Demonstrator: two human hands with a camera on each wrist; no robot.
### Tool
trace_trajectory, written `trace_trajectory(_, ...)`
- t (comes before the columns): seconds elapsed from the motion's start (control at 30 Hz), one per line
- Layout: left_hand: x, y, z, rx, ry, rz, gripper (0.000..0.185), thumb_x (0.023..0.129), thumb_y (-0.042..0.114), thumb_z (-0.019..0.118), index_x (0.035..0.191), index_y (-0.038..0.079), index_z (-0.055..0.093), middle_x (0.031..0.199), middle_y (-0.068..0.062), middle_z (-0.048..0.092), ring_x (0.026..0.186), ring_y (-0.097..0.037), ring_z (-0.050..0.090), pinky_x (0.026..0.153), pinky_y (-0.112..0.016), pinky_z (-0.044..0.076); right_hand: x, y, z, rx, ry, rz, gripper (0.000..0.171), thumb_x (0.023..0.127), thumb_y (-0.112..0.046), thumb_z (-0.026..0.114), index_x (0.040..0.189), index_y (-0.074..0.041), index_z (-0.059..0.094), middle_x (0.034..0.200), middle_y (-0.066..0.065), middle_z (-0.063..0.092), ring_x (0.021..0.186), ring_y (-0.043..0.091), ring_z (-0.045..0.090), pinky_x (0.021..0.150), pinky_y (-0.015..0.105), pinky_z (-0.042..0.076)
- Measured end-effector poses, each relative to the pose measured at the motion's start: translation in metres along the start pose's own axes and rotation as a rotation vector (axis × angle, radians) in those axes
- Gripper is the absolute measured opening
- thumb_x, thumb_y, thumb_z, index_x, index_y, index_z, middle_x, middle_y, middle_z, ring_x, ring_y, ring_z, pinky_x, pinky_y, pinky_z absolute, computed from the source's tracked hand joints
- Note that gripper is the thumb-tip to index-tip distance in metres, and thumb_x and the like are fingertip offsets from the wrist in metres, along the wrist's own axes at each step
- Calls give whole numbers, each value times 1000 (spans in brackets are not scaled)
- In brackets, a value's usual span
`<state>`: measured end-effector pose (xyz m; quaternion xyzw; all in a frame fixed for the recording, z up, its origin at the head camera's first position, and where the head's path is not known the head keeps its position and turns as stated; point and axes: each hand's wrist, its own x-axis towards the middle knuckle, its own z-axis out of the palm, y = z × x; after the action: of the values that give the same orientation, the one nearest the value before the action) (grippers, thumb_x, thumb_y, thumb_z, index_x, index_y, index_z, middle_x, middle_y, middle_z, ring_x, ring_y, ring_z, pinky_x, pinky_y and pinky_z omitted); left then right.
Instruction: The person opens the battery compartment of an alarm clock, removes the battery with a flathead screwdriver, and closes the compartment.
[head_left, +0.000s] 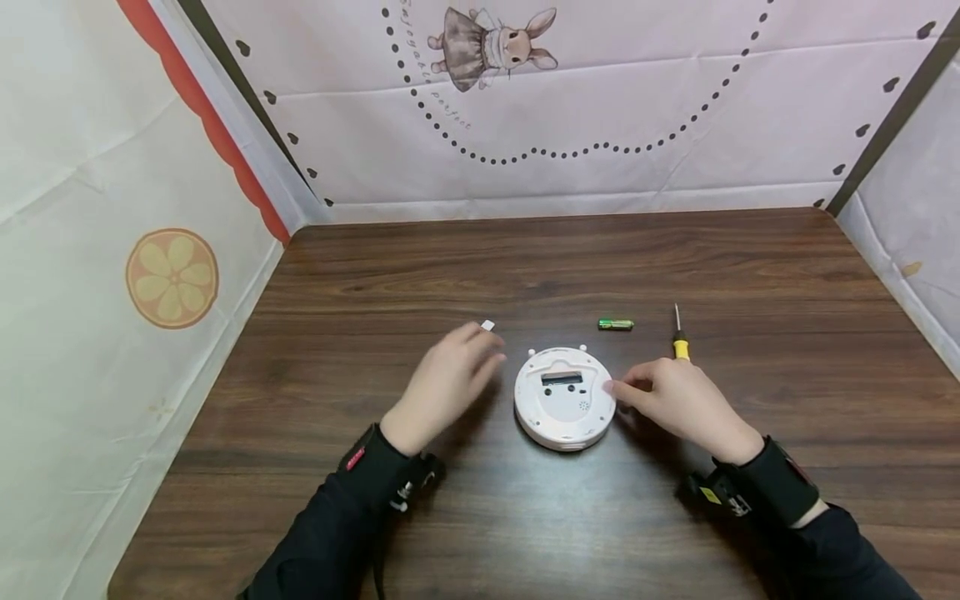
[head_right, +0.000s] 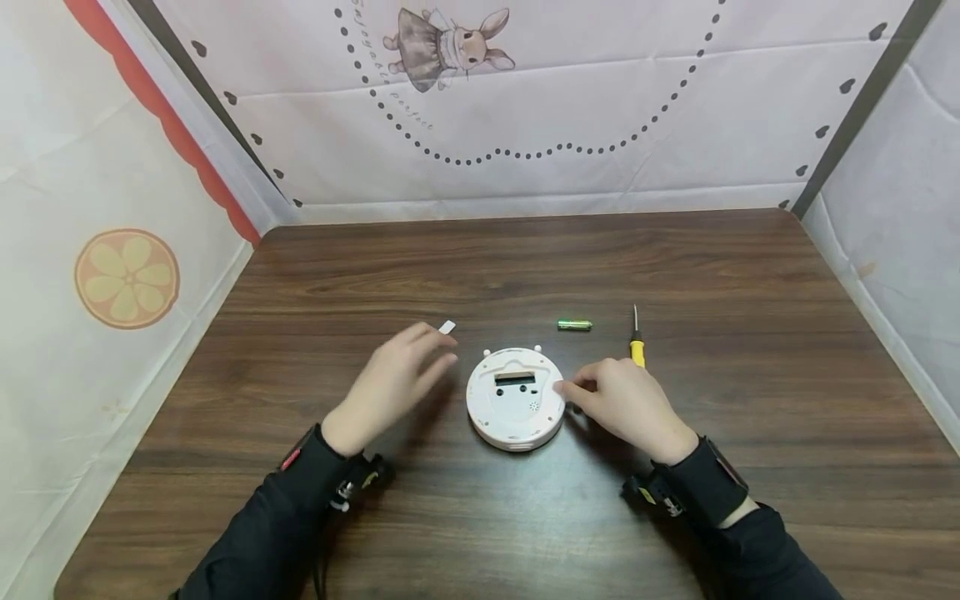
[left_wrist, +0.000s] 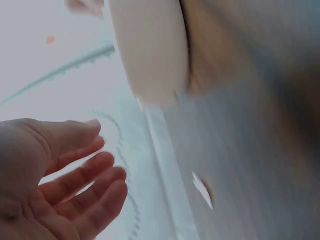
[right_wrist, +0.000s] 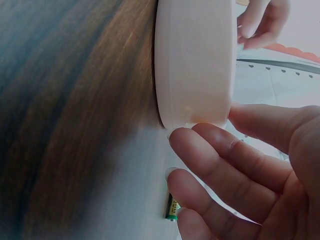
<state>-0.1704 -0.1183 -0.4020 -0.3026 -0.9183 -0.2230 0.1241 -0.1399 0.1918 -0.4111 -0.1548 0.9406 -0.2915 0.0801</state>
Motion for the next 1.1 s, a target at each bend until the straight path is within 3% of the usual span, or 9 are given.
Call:
trace_trajectory(0.1,7,-21,1,25,-4,-99,19,97,15,69,112,4,72,106,-9,67,86,-21,64,71,-37,51,-1,0,1,2,4,-1,23,99,-35,64,90,-19,77,68,-8,63,62,10,55,65,33,43)
trace_trajectory(0.23,11,-41,8,54,-49,-171,23,97,17,70,115,3,71,106,-10,66,82,-22,63,69,-38,51,-1,0,2,4,-2,3,23,100,-34,63,87,-19,76,66,-7,62,61,10,54,64,33,42)
trace_trajectory(0.5,19,-56,16,71,-213,-270,34,94,25,74,119,2,69,109,-13,65,92,-26,65,79,-41,52,-2,2,2,7,1,0,24,100,-35,63,90,-18,77,68,-9,64,62,9,55,65,33,44)
trace_trajectory(0.67,24,-56,18,85,-258,-282,34,93,25,75,118,2,69,108,-13,63,86,-24,62,75,-40,50,-2,4,3,22,-2,-3,25,100,-36,62,89,-19,77,67,-8,63,61,10,54,65,33,43)
trace_trajectory(1.1,27,-52,18,91,-237,-252,14,97,11,69,106,1,72,98,-12,63,81,-23,61,74,-39,50,-2,5,1,19,-4,7,25,100,-36,62,88,-19,76,66,-8,61,60,11,52,63,33,41)
